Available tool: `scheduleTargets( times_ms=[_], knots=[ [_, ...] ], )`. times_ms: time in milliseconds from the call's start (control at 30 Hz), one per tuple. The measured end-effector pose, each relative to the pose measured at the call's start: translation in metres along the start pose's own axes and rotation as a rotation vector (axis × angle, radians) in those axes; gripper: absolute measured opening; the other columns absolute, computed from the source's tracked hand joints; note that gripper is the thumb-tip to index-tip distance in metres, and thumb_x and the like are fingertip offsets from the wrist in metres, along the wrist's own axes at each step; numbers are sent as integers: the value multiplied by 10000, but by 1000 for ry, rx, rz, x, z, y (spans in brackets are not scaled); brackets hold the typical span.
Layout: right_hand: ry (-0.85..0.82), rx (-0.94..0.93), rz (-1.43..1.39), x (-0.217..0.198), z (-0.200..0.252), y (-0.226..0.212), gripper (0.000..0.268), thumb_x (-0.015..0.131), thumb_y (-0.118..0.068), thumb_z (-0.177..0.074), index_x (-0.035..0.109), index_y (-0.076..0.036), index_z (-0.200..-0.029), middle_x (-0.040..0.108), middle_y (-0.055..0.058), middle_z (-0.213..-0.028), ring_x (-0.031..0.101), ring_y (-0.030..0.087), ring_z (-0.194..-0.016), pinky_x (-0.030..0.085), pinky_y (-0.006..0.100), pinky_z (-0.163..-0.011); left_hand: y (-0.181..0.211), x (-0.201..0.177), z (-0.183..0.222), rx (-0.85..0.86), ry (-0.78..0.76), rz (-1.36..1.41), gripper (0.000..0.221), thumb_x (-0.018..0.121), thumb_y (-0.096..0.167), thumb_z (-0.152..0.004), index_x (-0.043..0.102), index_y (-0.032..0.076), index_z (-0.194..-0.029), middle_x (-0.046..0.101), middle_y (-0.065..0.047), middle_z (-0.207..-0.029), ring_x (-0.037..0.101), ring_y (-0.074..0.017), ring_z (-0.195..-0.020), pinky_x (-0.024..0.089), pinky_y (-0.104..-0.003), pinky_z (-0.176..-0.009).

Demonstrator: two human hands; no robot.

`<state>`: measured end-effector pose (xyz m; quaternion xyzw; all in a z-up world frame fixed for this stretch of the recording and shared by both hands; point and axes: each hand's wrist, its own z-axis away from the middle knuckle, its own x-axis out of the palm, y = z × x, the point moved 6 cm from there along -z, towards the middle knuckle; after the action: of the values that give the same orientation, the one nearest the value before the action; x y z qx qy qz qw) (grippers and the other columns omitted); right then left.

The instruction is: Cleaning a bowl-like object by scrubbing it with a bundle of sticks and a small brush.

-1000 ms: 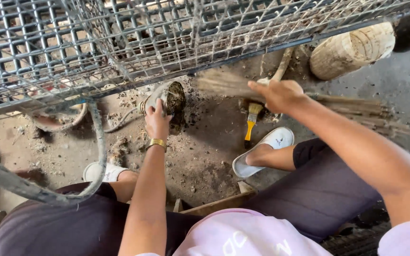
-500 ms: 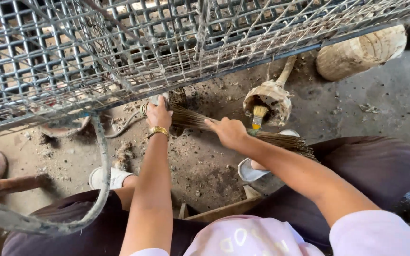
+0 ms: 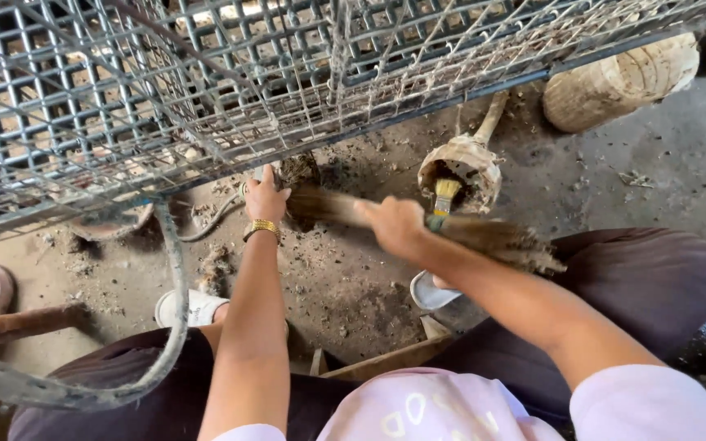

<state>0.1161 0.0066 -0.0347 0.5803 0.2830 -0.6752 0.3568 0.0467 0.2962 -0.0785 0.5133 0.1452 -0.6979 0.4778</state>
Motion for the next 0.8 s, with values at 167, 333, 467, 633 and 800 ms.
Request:
scheduleTargets(
  times_ms=[167, 333, 467, 633, 800],
  knots=[
    [-65, 143, 292, -67, -23, 66, 562, 639, -213, -853, 562, -386, -1382, 688, 57, -873, 690, 224, -786, 522, 451, -527, 14, -17, 13, 46, -22, 80, 723, 686, 442, -978, 340, 277, -1590, 441, -171, -1413, 539, -427, -1295, 506, -527, -1038],
    [-311, 103, 240, -85, 16, 23, 861, 665, -206, -839, 309, -424, -1591, 670, 118, -1017, 738, 278, -812, 568, 458, -574, 10, 2, -15, 42, -15, 64, 724, 699, 471, -962, 358, 285, -1573, 439, -189, -1405, 517, -448, -1302, 496, -547, -1042],
    [-157, 23, 44, -45, -9, -9, 661, 670, -219, -853, 519, -370, -1479, 657, 115, -876, 744, 287, -773, 573, 421, -620, -1, 2, -3, 16, -26, 61, 738, 681, 456, -973, 312, 327, -1599, 435, -172, -1432, 542, -425, -1288, 495, -544, -1038],
    [-223, 141, -21, -43, -20, 29, 693, 617, -215, -897, 402, -375, -1536, 676, 131, -924, 749, 297, -821, 584, 428, -670, -8, -1, -12, 41, -51, 121, 681, 686, 412, -975, 387, 268, -1570, 452, -182, -1410, 556, -441, -1275, 496, -545, -1029],
    [-435, 195, -2, -57, 15, 17, 766, 601, -316, -971, 234, -347, -1642, 669, 119, -984, 757, 295, -899, 610, 444, -751, -15, 24, -59, 52, 4, 12, 653, 703, 570, -899, 579, 213, -1432, 488, -161, -1378, 589, -439, -1225, 449, -521, -1074]
  ],
)
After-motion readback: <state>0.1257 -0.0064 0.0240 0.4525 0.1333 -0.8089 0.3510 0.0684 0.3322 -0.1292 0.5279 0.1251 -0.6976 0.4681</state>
